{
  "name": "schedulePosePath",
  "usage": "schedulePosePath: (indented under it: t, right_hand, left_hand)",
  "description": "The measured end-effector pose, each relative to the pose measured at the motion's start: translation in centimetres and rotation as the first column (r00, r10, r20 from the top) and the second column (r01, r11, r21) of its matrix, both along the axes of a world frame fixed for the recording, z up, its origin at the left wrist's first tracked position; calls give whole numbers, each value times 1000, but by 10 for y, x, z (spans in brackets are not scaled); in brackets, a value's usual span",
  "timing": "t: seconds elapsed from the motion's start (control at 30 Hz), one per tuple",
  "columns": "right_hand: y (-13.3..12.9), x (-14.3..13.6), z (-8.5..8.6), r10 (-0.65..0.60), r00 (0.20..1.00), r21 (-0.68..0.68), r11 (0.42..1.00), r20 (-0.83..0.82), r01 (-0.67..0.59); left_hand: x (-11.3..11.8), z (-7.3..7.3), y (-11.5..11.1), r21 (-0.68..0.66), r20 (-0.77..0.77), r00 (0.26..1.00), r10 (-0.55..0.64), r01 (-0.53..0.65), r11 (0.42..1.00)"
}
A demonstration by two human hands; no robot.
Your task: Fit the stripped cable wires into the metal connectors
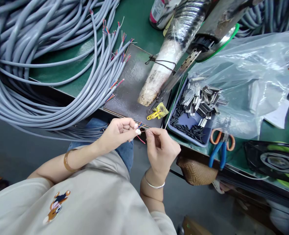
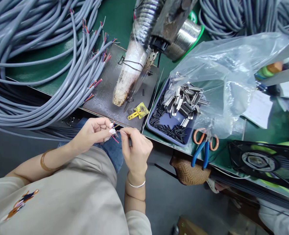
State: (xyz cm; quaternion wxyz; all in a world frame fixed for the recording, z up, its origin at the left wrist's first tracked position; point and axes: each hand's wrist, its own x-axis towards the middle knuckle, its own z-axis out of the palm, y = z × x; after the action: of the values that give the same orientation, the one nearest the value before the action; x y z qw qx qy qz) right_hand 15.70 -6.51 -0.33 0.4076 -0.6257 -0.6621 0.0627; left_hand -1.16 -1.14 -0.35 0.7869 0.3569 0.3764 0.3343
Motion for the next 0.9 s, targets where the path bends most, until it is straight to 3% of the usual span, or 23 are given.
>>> schedulePosePath:
  t: [0.07,0.13,0.23,0.3,0.43,0.67,0.9]
  right_hand:
    - [2,3,0,-166,979,71,982,-122,176]
    - [5,6,2,-223,945,57,968,-241,244]
    - [11,10,5,-73,955,-118,992,-287,41]
    - [14,12,7,36,947,-210,972,-320,-108]
    - [18,14,11,175,907,-257,923,-384,-287]
    - [17,20,22,270,896,-270,887,-352,-373]
    - [15,25,22,367,865,-230,860,-342,-456]
  left_hand:
    - [0,1,0,-14,9,1000,1,-1,1000]
    - [0,2,0,-49,15,1000,-16,17,999]
    - [0,3,2,-87,27,995,-98,100,991]
    - [-1,3,3,-92,45,986,-160,163,982]
    - [-2,2,4,-81,50,971,-235,239,968]
    - [-1,-5,2,6,13,966,-257,256,967]
    - [-1,-1,0,80,-28,971,-239,240,967]
